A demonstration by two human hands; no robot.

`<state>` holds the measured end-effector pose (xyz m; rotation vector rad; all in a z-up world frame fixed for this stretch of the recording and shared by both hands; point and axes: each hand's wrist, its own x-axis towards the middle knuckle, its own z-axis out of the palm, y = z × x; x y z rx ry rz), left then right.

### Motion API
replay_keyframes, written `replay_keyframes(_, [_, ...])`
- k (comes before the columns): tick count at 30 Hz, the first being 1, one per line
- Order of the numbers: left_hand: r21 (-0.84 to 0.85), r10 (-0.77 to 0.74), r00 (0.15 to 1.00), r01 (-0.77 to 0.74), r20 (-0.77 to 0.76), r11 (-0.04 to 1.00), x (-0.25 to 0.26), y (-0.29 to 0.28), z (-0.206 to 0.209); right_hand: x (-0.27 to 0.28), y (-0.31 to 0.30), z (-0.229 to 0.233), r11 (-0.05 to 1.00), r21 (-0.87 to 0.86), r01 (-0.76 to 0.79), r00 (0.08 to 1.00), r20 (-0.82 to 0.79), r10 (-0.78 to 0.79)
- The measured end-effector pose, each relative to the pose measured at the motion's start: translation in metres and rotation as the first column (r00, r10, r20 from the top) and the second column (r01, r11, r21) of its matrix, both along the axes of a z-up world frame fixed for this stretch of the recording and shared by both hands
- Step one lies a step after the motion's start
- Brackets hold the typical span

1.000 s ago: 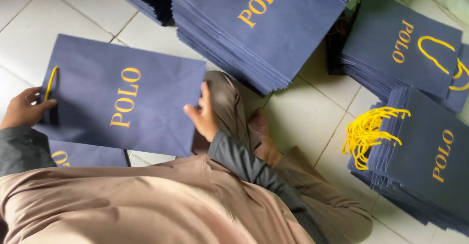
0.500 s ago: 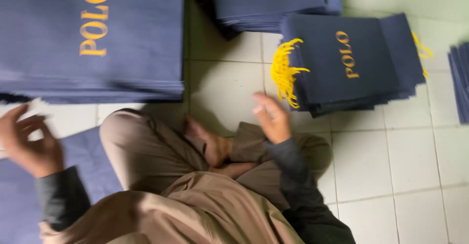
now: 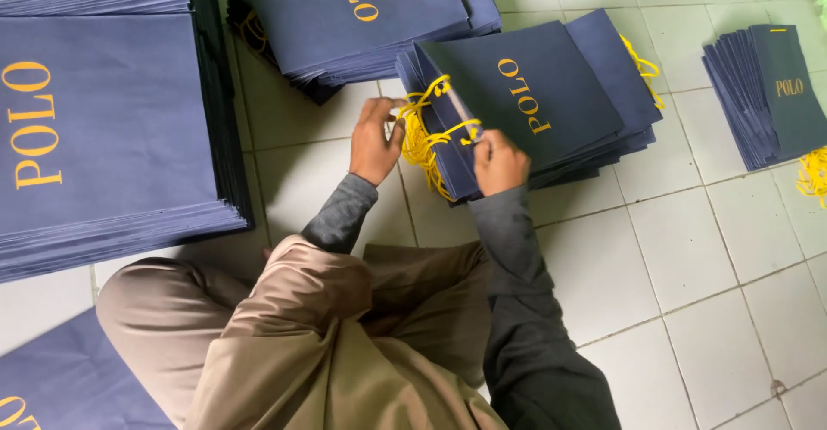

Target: Attaching yellow cord handles to blue paper bags and stacking them on the floor.

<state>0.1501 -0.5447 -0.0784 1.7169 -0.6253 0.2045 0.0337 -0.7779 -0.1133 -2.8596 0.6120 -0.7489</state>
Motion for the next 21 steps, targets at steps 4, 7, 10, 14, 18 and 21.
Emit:
replay_keyframes(4, [-0.052, 0.081, 0.997, -0.080, 0.016, 0.995, 0.004, 0.013, 0.042, -0.039, 0.019, 0.116, 0.970, -0.240, -0.045, 0.971, 0.216, 0.098])
replay_keyframes(7, [-0.193, 0.008, 0.998, 0.003, 0.058, 0.981, -0.009, 0.039, 0.106, -0.080, 0.046, 0.202, 0.925, -0.346, -0.160, 0.905, 0.324, 0.277])
replay_keyframes(10, [-0.285, -0.117, 0.991, 0.132, 0.069, 0.949, -0.041, 0.087, 0.180, -0.118, 0.084, 0.266, 0.900, -0.363, -0.241, 0.864, 0.341, 0.369])
replay_keyframes(14, [-0.367, -0.184, 0.983, 0.176, 0.013, 0.914, -0.088, 0.161, 0.243, -0.144, 0.136, 0.309, 0.883, -0.308, -0.355, 0.835, 0.320, 0.447])
replay_keyframes(18, [-0.405, -0.129, 0.992, 0.115, -0.007, 0.907, -0.101, 0.197, 0.250, -0.141, 0.200, 0.316, 0.938, -0.067, -0.339, 0.909, 0.232, 0.345])
replay_keyframes(21, [-0.324, -0.034, 0.999, 0.037, 0.014, 0.945, -0.103, 0.206, 0.220, -0.130, 0.203, 0.284, 0.884, -0.083, -0.461, 0.870, 0.155, 0.468])
